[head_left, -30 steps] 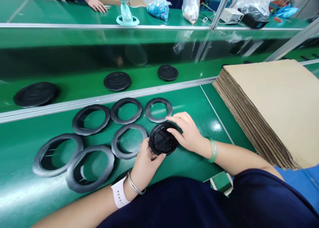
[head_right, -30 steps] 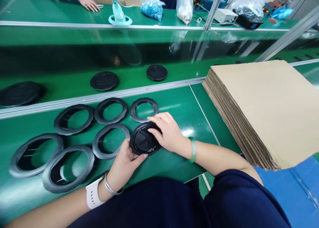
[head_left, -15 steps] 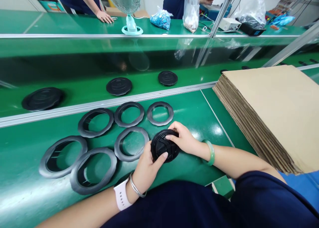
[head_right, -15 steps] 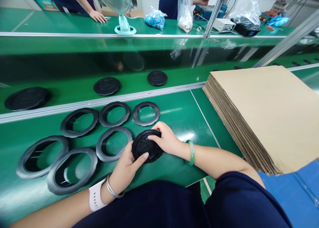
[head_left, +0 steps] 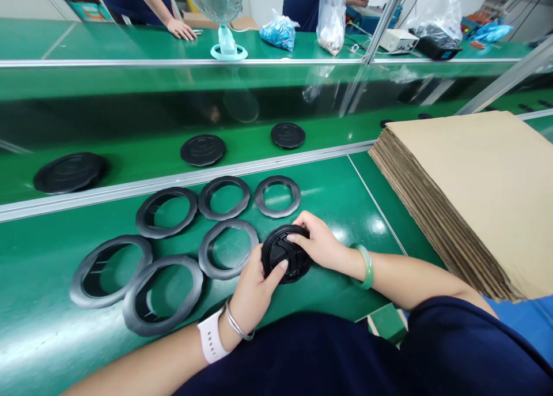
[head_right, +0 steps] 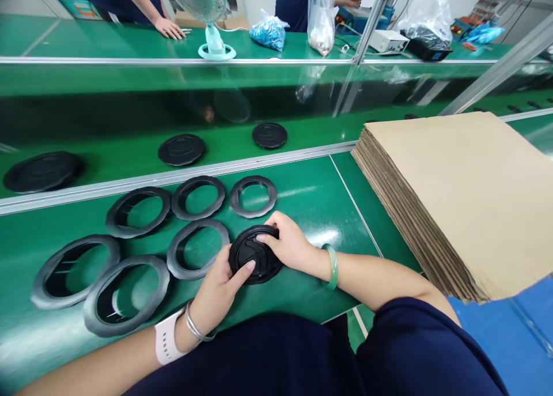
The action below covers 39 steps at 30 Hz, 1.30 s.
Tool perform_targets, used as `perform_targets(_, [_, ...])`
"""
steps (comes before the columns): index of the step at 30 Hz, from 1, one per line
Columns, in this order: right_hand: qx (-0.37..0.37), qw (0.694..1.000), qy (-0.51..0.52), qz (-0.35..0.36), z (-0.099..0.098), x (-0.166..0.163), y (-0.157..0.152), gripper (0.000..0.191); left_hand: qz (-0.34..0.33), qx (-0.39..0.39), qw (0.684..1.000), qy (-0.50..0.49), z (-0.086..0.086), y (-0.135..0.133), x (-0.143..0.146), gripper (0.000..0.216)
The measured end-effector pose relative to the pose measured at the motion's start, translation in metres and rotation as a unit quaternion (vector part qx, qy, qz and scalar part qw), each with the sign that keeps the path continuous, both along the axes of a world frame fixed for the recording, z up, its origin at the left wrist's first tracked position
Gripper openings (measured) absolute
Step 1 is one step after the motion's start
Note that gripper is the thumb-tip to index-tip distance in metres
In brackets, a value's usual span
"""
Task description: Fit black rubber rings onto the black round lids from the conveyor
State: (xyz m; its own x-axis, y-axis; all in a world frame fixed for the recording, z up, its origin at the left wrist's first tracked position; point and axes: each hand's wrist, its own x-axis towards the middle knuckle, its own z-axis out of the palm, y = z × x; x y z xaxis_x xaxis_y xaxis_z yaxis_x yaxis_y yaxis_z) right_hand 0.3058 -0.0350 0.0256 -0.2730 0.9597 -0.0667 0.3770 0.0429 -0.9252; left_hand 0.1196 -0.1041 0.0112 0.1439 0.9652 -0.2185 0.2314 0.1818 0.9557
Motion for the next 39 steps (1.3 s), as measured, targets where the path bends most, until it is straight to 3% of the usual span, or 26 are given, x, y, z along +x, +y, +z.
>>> perform_targets(9, [0.018, 1.000, -0.011, 0.005, -0.006, 0.000, 0.000, 0.015, 0.006, -0.004, 1.000, 0.002, 0.001, 0.000, 0.001, 0.040])
perform_targets(17, [-0.024, 1.000, 0.011, -0.016, -0.004, -0.001, 0.000, 0.017, 0.010, -0.013, 1.000, -0.008, 0.002, 0.000, 0.002, 0.041])
perform_targets(28, [0.016, 0.999, 0.014, -0.027, -0.004, -0.002, -0.002, 0.016, 0.014, 0.004, 0.999, 0.028, 0.005, 0.000, 0.002, 0.039])
perform_targets(35, [-0.022, 0.994, 0.094, 0.050, 0.000, 0.002, 0.007, 0.018, 0.022, -0.009, 1.000, 0.001, 0.006, -0.002, 0.002, 0.040])
perform_targets(39, [-0.036, 0.993, 0.089, 0.067, 0.003, 0.005, 0.009, 0.021, 0.018, -0.003, 1.000, 0.012, 0.007, -0.002, 0.002, 0.039])
